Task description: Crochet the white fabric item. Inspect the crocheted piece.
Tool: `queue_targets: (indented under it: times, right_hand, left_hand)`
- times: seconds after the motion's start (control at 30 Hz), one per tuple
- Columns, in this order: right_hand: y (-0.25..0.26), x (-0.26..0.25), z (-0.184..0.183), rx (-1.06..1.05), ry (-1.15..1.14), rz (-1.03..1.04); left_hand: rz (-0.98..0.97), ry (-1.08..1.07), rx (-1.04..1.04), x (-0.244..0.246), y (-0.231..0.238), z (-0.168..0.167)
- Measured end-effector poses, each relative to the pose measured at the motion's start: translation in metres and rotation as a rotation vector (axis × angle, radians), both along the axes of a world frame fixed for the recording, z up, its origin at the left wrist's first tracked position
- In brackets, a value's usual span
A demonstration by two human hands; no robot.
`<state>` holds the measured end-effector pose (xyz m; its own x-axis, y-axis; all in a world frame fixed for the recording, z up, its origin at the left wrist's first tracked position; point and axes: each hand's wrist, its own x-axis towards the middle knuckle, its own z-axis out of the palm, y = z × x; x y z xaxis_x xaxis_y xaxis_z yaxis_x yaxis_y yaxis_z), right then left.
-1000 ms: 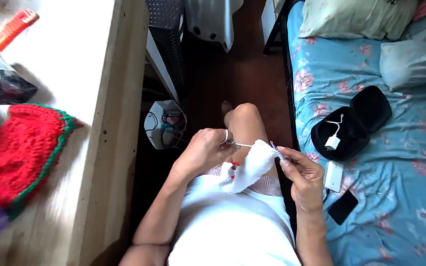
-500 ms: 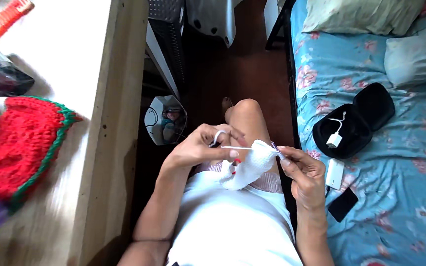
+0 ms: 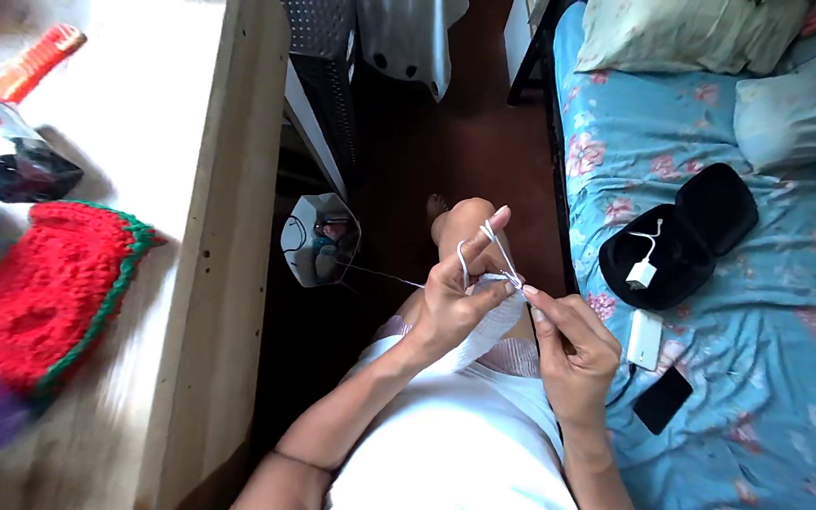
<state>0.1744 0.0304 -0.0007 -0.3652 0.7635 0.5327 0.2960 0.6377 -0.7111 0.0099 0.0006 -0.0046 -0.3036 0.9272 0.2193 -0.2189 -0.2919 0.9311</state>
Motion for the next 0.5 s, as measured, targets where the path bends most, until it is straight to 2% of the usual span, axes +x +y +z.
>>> queue_targets:
  times: [0.07,0.13,0.23,0.3,0.33,0.4,0.5]
  right_hand:
    - [-0.002,-0.002,0.004,0.085,-0.073,-0.055]
    - [-0.004,-0.006,0.011,0.058,-0.087,-0.069]
    - [-0.001,-0.008,0.016,-0.282,0.141,0.066]
    - [0.001,-0.009,0.015,-0.549,0.392,0.160]
    - [0.001,-0.009,0.013,-0.611,0.466,0.165]
    - [-0.003,-0.011,0.007,-0.522,0.439,0.094]
    - [-0.006,-0.011,-0.003,-0.166,0.209,-0.057]
  left_hand:
    - [0.104,0.104,0.135,0.008,0.000,-0.006]
    - [0.222,0.229,0.284,0.017,0.001,-0.017]
    - [0.310,0.236,0.381,0.025,0.000,-0.025]
    - [0.308,0.125,0.338,0.028,-0.002,-0.020]
    - [0.294,0.049,0.291,0.028,-0.003,-0.015]
    - [0.267,-0.101,0.195,0.025,-0.002,-0.007]
    - [0.262,-0.218,0.113,0.023,0.002,0.000]
